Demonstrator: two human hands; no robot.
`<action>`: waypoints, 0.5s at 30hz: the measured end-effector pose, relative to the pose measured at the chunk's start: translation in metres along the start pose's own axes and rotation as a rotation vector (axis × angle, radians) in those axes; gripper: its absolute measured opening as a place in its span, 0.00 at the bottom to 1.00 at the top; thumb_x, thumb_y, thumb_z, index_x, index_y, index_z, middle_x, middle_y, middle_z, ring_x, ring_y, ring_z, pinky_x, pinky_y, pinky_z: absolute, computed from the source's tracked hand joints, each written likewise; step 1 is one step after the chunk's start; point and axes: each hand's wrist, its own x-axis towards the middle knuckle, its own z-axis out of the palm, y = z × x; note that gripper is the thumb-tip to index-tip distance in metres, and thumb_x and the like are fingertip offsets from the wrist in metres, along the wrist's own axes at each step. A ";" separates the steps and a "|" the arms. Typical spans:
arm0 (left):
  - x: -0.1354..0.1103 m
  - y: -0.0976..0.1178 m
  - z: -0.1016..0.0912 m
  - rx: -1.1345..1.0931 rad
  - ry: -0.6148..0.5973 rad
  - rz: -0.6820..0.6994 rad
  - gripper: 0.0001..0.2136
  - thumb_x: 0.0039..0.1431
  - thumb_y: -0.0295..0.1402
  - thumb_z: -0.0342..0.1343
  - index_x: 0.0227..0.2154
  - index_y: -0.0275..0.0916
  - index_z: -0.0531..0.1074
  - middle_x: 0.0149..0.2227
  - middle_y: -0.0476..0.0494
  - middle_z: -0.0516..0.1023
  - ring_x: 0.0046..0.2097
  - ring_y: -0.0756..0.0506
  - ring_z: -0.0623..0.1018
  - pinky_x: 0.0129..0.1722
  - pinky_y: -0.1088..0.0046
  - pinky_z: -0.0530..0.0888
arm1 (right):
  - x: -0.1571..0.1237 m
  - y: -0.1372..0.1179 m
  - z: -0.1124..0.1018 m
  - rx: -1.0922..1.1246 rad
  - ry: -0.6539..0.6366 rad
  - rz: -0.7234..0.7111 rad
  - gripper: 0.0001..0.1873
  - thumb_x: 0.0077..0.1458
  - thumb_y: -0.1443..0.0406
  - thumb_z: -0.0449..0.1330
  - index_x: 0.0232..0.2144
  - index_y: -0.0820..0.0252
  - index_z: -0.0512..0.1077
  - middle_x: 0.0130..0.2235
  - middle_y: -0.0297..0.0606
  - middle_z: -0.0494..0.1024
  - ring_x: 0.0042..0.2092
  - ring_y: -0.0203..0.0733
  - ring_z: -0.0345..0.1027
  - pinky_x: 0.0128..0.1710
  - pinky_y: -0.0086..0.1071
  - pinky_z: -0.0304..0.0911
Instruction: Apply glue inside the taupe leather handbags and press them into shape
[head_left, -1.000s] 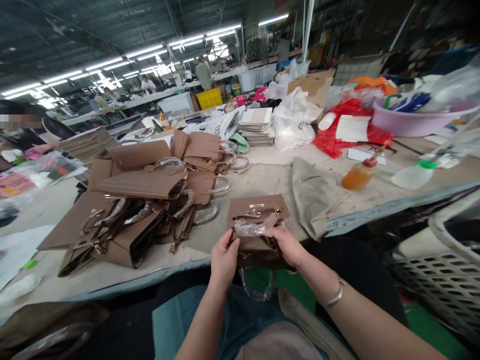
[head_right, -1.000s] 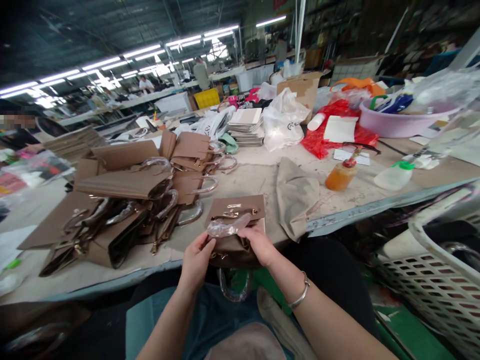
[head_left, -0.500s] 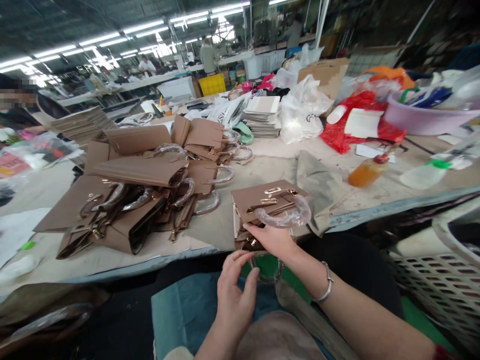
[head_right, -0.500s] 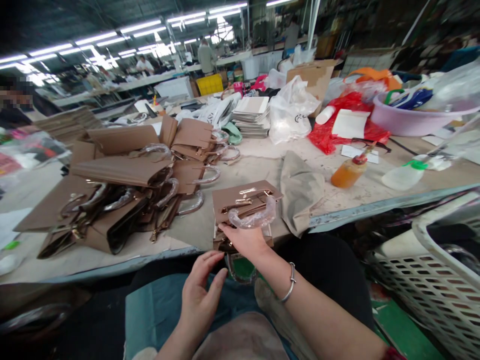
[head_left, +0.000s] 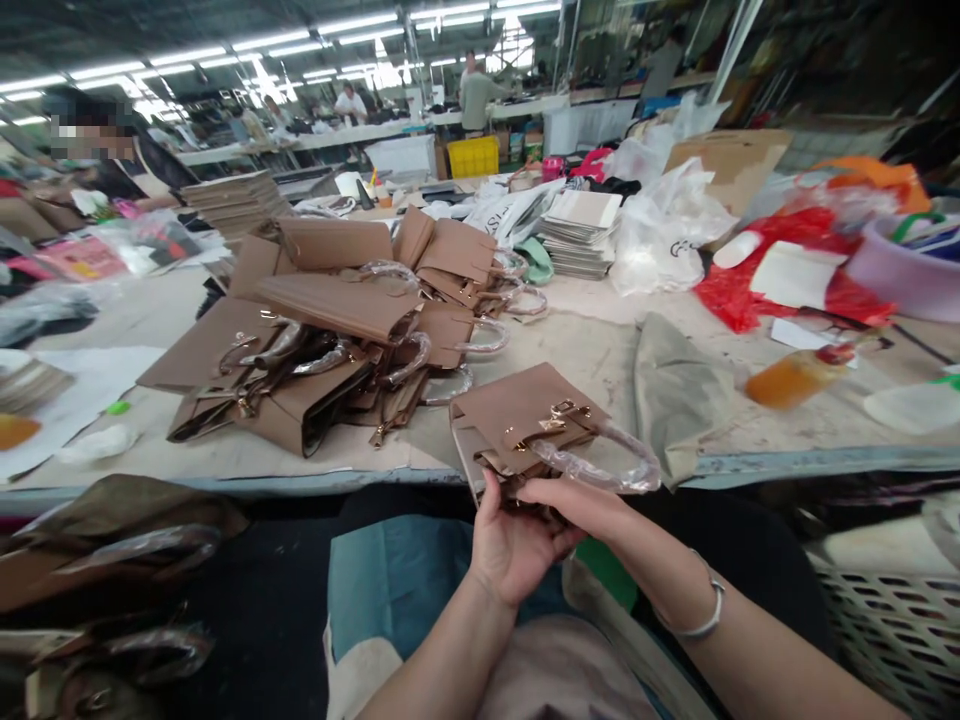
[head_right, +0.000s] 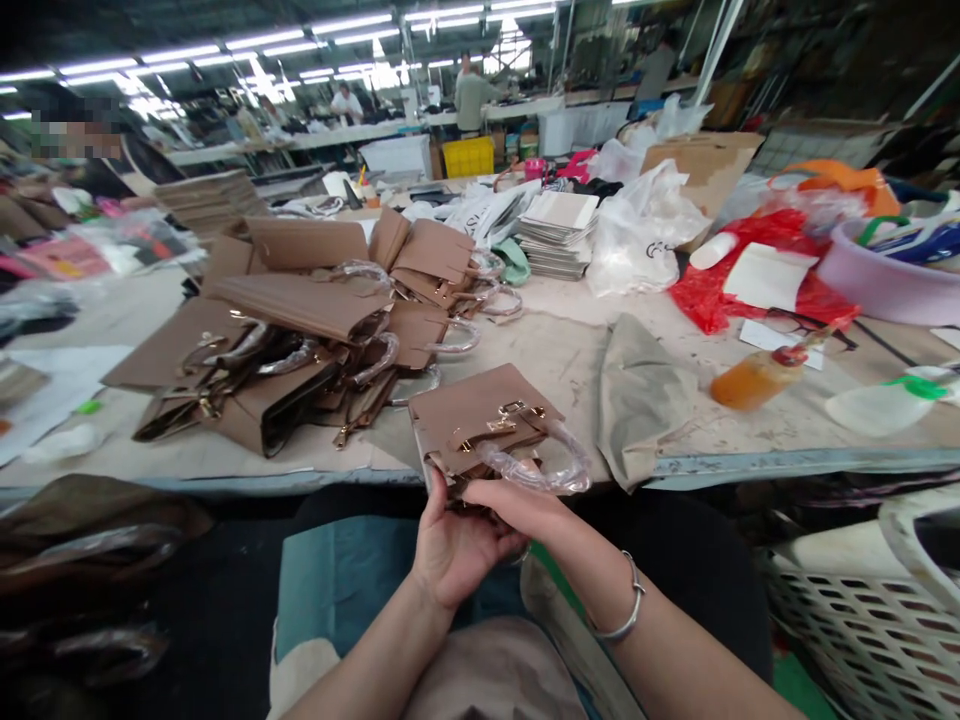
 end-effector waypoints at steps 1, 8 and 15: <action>-0.001 0.001 0.001 -0.001 -0.001 0.019 0.37 0.57 0.63 0.46 0.55 0.35 0.70 0.57 0.29 0.72 0.57 0.30 0.70 0.55 0.46 0.65 | -0.001 -0.001 0.000 -0.005 -0.031 -0.008 0.07 0.50 0.62 0.60 0.27 0.51 0.79 0.32 0.29 0.81 0.40 0.47 0.74 0.48 0.41 0.66; 0.000 0.009 0.011 0.055 0.038 0.051 0.40 0.51 0.67 0.45 0.52 0.37 0.73 0.57 0.32 0.72 0.61 0.26 0.66 0.57 0.41 0.62 | -0.004 -0.007 -0.005 0.040 -0.068 -0.206 0.26 0.43 0.65 0.62 0.48 0.46 0.76 0.55 0.31 0.74 0.57 0.57 0.65 0.62 0.51 0.53; 0.014 0.009 0.012 0.019 0.283 0.113 0.21 0.58 0.38 0.52 0.51 0.32 0.74 0.46 0.33 0.80 0.57 0.32 0.73 0.59 0.50 0.66 | -0.009 -0.019 0.012 -0.028 0.018 -0.249 0.22 0.47 0.62 0.59 0.47 0.55 0.76 0.53 0.39 0.75 0.60 0.62 0.62 0.63 0.52 0.53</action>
